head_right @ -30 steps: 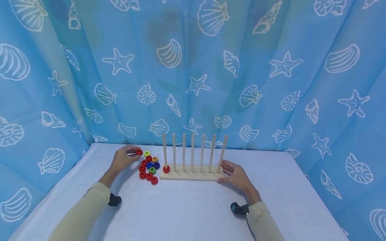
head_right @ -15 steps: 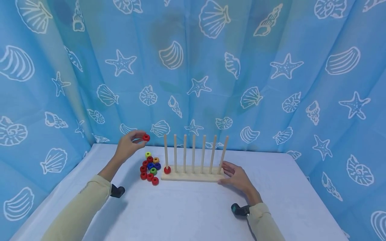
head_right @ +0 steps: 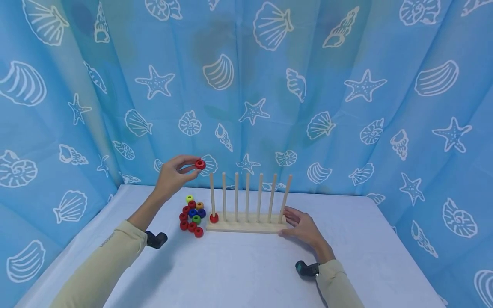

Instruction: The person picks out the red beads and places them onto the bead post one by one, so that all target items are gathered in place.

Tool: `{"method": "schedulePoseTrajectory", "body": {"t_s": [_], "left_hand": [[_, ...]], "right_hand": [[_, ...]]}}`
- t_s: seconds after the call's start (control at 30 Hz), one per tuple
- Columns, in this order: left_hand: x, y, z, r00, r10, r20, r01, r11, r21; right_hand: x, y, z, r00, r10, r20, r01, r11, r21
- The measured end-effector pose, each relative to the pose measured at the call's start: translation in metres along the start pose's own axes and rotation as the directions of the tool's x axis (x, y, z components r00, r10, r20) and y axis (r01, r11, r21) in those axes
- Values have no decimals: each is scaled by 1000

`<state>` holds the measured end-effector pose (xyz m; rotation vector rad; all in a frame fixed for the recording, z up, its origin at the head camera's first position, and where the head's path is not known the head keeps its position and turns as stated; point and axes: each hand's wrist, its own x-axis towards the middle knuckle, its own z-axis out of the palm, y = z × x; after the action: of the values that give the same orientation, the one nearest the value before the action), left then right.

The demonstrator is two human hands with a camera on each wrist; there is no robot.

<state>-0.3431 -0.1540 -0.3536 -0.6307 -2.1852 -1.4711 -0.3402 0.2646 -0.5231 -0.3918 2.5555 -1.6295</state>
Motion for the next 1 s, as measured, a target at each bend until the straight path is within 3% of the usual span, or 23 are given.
{"method": "schedulePoseTrajectory", "body": {"t_s": [0.27, 0.53, 0.77, 1.0], "left_hand": [[-3, 13, 10, 997, 6, 79, 3, 993, -117], [-6, 11, 16, 996, -31, 85, 41, 993, -113], [-9, 10, 20, 996, 10, 86, 1, 992, -128], [-11, 3, 23, 996, -50, 72, 55, 996, -73]], "right_hand": [[0, -1, 1, 1000, -10, 4, 10, 1000, 14], [-2, -4, 0, 1000, -8, 2, 8, 1000, 28], [-2, -1, -1, 1000, -10, 3, 10, 1000, 16], [-1, -2, 0, 1000, -4, 1, 4, 999, 36]]}}
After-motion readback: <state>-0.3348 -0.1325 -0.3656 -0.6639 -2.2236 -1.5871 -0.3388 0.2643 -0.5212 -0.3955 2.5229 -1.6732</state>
